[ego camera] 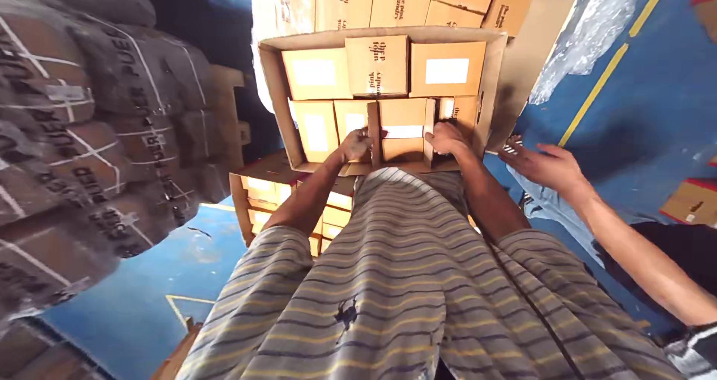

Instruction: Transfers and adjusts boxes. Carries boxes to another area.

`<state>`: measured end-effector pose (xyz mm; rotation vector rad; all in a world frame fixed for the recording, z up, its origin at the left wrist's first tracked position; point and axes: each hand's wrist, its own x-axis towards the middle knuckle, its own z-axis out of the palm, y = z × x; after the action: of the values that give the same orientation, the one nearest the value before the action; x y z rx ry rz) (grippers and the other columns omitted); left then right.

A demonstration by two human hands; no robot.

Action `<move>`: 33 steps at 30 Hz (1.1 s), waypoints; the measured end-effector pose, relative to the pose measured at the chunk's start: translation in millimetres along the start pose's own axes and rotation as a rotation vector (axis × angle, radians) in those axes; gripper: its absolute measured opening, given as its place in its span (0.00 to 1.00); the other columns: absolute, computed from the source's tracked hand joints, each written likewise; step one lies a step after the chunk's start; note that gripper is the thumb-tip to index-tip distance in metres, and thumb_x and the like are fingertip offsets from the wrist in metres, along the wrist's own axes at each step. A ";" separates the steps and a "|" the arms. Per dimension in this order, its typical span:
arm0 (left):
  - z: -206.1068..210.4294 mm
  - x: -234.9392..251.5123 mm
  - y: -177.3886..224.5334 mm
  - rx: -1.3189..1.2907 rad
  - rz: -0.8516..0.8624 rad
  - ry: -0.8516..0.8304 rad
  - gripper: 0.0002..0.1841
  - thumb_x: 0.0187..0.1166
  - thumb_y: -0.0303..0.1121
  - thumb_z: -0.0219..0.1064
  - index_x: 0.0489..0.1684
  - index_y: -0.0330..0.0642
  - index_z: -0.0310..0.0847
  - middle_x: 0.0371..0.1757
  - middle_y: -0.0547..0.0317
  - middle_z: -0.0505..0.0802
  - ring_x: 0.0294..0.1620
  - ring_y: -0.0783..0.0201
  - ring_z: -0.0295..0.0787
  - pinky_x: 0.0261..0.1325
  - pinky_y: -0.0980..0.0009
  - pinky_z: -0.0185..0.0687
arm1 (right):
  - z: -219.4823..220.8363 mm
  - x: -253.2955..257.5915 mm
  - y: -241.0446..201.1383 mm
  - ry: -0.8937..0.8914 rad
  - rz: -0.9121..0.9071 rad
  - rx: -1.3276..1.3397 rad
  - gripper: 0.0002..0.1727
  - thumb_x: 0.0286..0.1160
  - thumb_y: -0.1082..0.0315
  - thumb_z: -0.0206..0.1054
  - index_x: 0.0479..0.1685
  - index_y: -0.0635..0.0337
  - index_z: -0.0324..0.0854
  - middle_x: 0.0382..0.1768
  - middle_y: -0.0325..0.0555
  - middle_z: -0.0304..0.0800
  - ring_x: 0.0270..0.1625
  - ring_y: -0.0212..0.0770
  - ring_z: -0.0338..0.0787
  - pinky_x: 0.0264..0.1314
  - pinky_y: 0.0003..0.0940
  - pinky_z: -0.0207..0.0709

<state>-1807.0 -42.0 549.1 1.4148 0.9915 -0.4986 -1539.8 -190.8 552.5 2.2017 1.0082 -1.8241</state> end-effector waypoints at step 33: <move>-24.4 -157.8 41.0 -0.134 0.303 0.308 0.13 0.80 0.24 0.66 0.61 0.34 0.78 0.45 0.62 0.95 0.45 0.72 0.94 0.55 0.68 0.93 | 52.3 -75.2 -15.6 0.277 -0.396 1.274 0.36 0.94 0.40 0.38 0.89 0.53 0.65 0.86 0.43 0.71 0.87 0.35 0.68 0.89 0.43 0.64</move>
<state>-1864.9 -54.0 702.9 1.5133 1.0086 0.0104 -1596.3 -235.0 611.5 3.1001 0.2224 -2.9349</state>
